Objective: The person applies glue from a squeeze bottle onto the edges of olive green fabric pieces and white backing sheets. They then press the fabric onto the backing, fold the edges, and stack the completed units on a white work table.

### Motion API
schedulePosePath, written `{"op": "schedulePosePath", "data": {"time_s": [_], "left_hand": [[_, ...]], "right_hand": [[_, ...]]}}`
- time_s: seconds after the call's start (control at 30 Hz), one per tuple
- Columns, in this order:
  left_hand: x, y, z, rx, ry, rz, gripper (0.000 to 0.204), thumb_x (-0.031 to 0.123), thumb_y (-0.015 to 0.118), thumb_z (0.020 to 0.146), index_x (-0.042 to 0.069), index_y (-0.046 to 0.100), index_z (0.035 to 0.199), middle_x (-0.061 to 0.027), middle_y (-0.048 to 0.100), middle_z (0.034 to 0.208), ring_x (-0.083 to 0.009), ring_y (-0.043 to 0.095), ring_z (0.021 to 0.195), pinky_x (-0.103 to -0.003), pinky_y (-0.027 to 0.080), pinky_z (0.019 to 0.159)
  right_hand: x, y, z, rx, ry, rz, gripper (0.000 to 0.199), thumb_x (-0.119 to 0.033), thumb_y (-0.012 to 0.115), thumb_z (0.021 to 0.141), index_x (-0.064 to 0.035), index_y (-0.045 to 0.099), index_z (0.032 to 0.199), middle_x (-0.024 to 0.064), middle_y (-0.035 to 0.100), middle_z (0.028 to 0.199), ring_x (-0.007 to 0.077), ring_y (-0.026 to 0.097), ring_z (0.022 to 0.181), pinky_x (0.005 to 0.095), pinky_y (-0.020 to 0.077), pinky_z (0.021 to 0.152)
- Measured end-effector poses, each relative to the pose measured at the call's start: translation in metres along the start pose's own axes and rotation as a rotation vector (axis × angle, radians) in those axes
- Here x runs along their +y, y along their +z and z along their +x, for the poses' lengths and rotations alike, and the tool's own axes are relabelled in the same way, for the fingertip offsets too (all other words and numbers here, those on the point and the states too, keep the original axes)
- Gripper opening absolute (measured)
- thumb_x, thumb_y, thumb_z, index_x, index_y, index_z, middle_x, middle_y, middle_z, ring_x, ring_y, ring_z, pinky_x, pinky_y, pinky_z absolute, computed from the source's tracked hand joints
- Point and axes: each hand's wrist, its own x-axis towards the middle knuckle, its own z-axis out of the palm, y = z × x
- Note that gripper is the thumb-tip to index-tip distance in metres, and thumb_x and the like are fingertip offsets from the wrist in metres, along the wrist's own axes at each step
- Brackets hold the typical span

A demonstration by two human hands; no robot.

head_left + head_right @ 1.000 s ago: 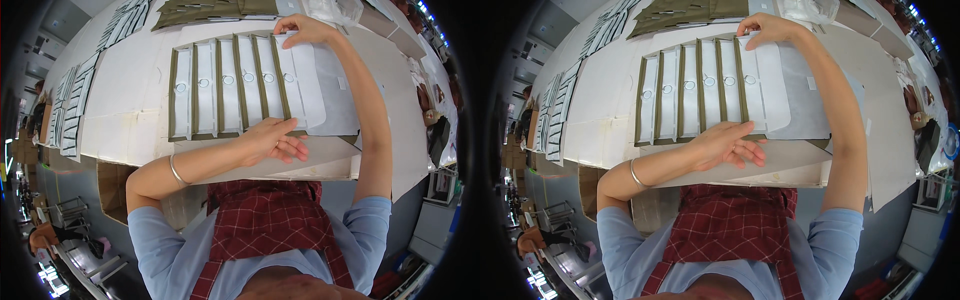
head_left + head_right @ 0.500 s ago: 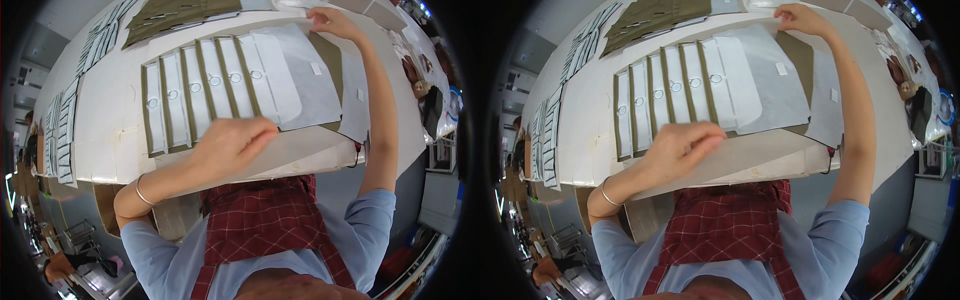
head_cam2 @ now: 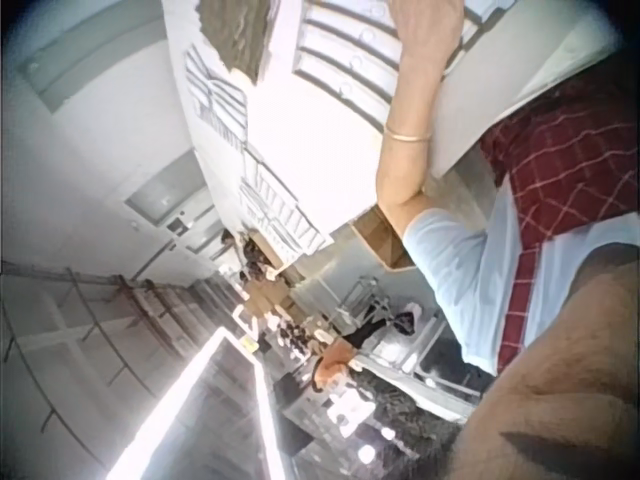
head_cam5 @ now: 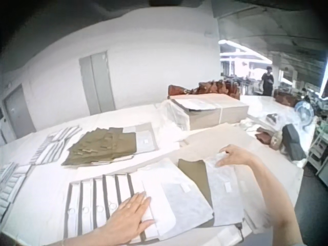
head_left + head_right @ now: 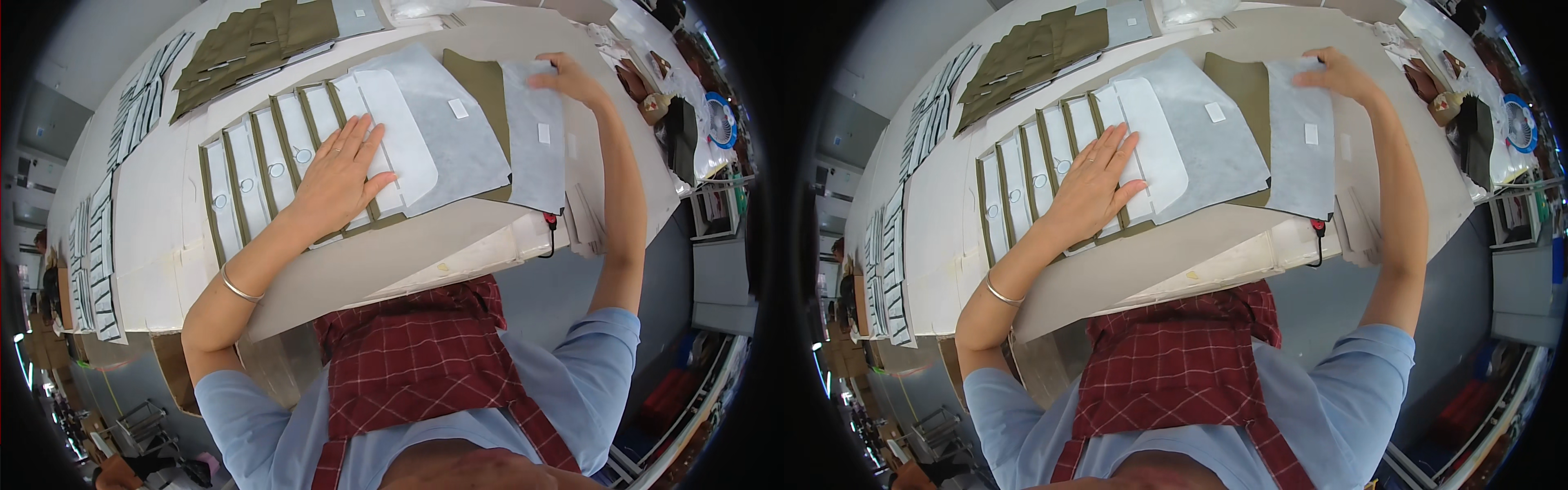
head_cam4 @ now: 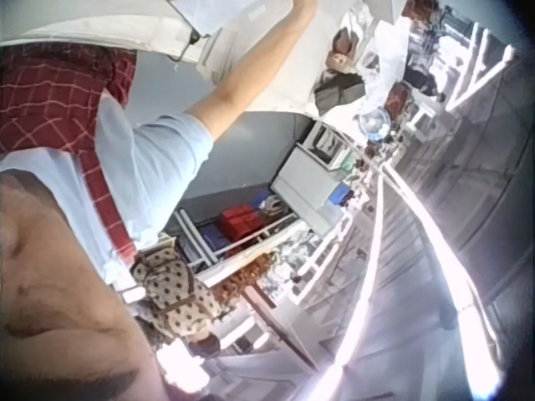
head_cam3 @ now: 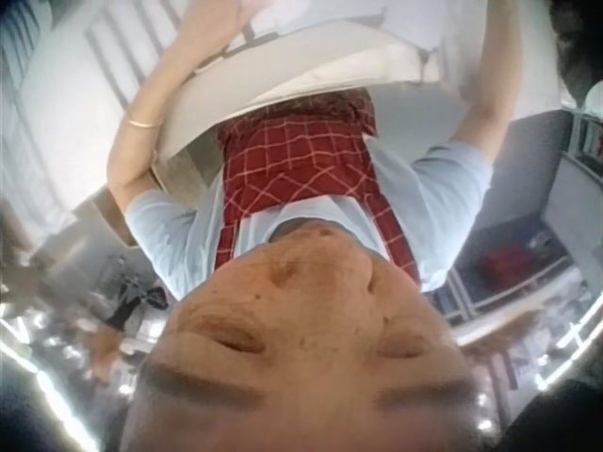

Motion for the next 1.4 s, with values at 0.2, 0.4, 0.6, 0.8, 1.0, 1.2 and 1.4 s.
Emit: {"op": "schedulePosePath", "data": {"time_s": [0.2, 0.4, 0.6, 0.8, 1.0, 1.2, 1.4], "left_hand": [[-0.002, 0.000, 0.000, -0.010, 0.007, 0.002, 0.063, 0.040, 0.050, 0.099, -0.002, 0.036, 0.144, -0.0258, 0.033, 0.150, -0.0396, 0.030, 0.141, -0.047, 0.025, 0.116], [-0.003, -0.005, 0.000, -0.036, -0.015, 0.025, 0.064, 0.040, 0.051, 0.099, -0.003, 0.036, 0.144, -0.0262, 0.036, 0.149, -0.0393, 0.032, 0.140, -0.046, 0.026, 0.115], [0.045, -0.039, 0.043, 0.195, 0.103, -0.241, 0.067, 0.033, 0.059, 0.096, -0.002, 0.031, 0.147, -0.0260, 0.047, 0.140, -0.0381, 0.047, 0.129, -0.043, 0.043, 0.101], [0.105, -0.078, 0.075, 0.314, -0.040, -0.826, 0.064, 0.026, 0.063, 0.094, 0.003, 0.030, 0.144, -0.0145, 0.066, 0.105, -0.0201, 0.065, 0.092, -0.027, 0.050, 0.065], [0.084, -0.089, 0.093, 0.390, -0.271, -0.917, 0.057, 0.031, 0.070, 0.090, 0.000, 0.039, 0.125, -0.0110, 0.062, 0.086, -0.0156, 0.059, 0.077, -0.028, 0.049, 0.068], [0.091, -0.070, 0.090, 0.112, -0.136, -1.517, 0.058, 0.040, 0.060, 0.096, 0.003, 0.040, 0.136, -0.0097, 0.062, 0.108, -0.0166, 0.060, 0.099, -0.036, 0.050, 0.093], [0.077, -0.063, 0.080, 0.046, -0.206, -1.719, 0.023, 0.025, 0.064, 0.095, 0.007, 0.061, 0.111, -0.0011, 0.067, 0.098, -0.0105, 0.062, 0.091, -0.031, 0.049, 0.085]], "right_hand": [[-0.075, -0.111, -0.004, 0.443, -0.062, -0.047, 0.038, -0.027, 0.076, 0.084, -0.0021, 0.065, 0.111, 0.0082, 0.068, 0.100, 0.0196, 0.063, 0.098, 0.0309, 0.0476, 0.087], [-0.173, -0.159, -0.036, 0.733, -0.137, -0.185, 0.030, -0.015, 0.073, 0.079, -0.0001, 0.068, 0.104, 0.0186, 0.069, 0.101, 0.0297, 0.063, 0.103, 0.0377, 0.0468, 0.091], [-0.219, -0.160, -0.061, 0.674, -0.246, -0.398, 0.022, -0.013, 0.065, 0.076, 0.0020, 0.070, 0.091, 0.0246, 0.067, 0.080, 0.0399, 0.066, 0.076, 0.0413, 0.0523, 0.071], [-0.262, -0.147, -0.078, 0.335, -0.384, -0.302, 0.024, -0.014, 0.064, 0.080, 0.0076, 0.068, 0.088, 0.0281, 0.060, 0.069, 0.0414, 0.062, 0.065, 0.0442, 0.0491, 0.062], [-0.270, -0.169, -0.086, 0.042, -0.469, 0.344, 0.028, -0.021, 0.068, 0.088, 0.0052, 0.070, 0.095, 0.0132, 0.068, 0.072, 0.0166, 0.062, 0.064, 0.0295, 0.0493, 0.062], [-0.230, -0.145, -0.067, 0.181, -0.323, 0.841, 0.030, -0.026, 0.071, 0.088, -0.0025, 0.071, 0.105, 0.0041, 0.070, 0.091, 0.0106, 0.062, 0.079, 0.0257, 0.0495, 0.072], [-0.209, -0.108, -0.058, 0.292, -0.271, 0.877, 0.028, -0.031, 0.072, 0.089, -0.0065, 0.071, 0.102, -0.0016, 0.069, 0.093, 0.0044, 0.060, 0.082, 0.0211, 0.0479, 0.072]]}}
